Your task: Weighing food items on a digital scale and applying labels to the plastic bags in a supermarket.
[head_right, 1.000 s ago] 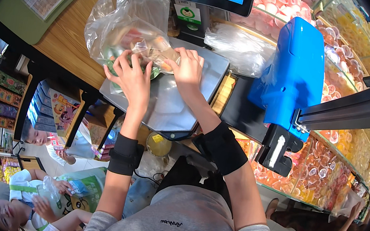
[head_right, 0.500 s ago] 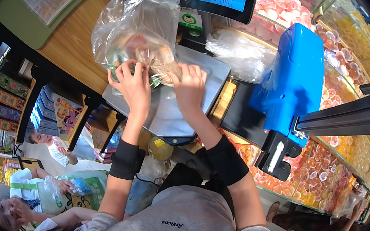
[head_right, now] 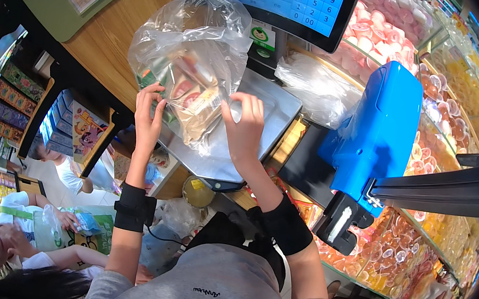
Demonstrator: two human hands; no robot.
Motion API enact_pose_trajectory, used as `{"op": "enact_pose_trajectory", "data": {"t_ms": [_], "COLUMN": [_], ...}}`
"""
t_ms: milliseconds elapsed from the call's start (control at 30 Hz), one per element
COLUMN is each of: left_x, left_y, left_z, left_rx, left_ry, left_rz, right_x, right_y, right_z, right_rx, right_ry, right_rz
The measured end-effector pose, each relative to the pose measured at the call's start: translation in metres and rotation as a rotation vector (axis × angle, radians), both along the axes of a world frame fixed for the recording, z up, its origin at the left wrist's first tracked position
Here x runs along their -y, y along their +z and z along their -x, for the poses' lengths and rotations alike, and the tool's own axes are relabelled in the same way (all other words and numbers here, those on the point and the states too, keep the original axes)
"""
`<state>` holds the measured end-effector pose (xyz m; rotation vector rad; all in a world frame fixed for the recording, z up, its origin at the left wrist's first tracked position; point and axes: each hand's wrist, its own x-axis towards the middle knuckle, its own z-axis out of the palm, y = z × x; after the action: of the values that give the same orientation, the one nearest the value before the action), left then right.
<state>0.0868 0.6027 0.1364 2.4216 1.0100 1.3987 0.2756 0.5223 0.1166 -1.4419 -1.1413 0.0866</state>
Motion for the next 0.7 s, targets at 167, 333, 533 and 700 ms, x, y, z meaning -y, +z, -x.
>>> {"op": "enact_pose_trajectory", "data": {"t_ms": [167, 333, 533, 700], "left_x": [0.026, 0.040, 0.043, 0.043], "left_y": [0.000, -0.001, -0.014, -0.016], "left_z": [-0.022, -0.020, -0.014, -0.015], "left_rx": [-0.085, -0.296, -0.239, -0.229], "left_ry": [0.099, 0.018, 0.006, -0.003], "left_rz": [-0.153, -0.109, -0.106, -0.103], "right_x": [-0.034, -0.039, -0.031, -0.029], "right_y": [-0.020, -0.021, -0.014, -0.015], "right_z": [-0.013, 0.005, 0.014, 0.014], "right_rx": [-0.217, -0.378, -0.376, -0.424], "right_ry": [0.125, 0.334, 0.273, 0.211], "right_rz": [-0.017, 0.162, 0.147, 0.257]}}
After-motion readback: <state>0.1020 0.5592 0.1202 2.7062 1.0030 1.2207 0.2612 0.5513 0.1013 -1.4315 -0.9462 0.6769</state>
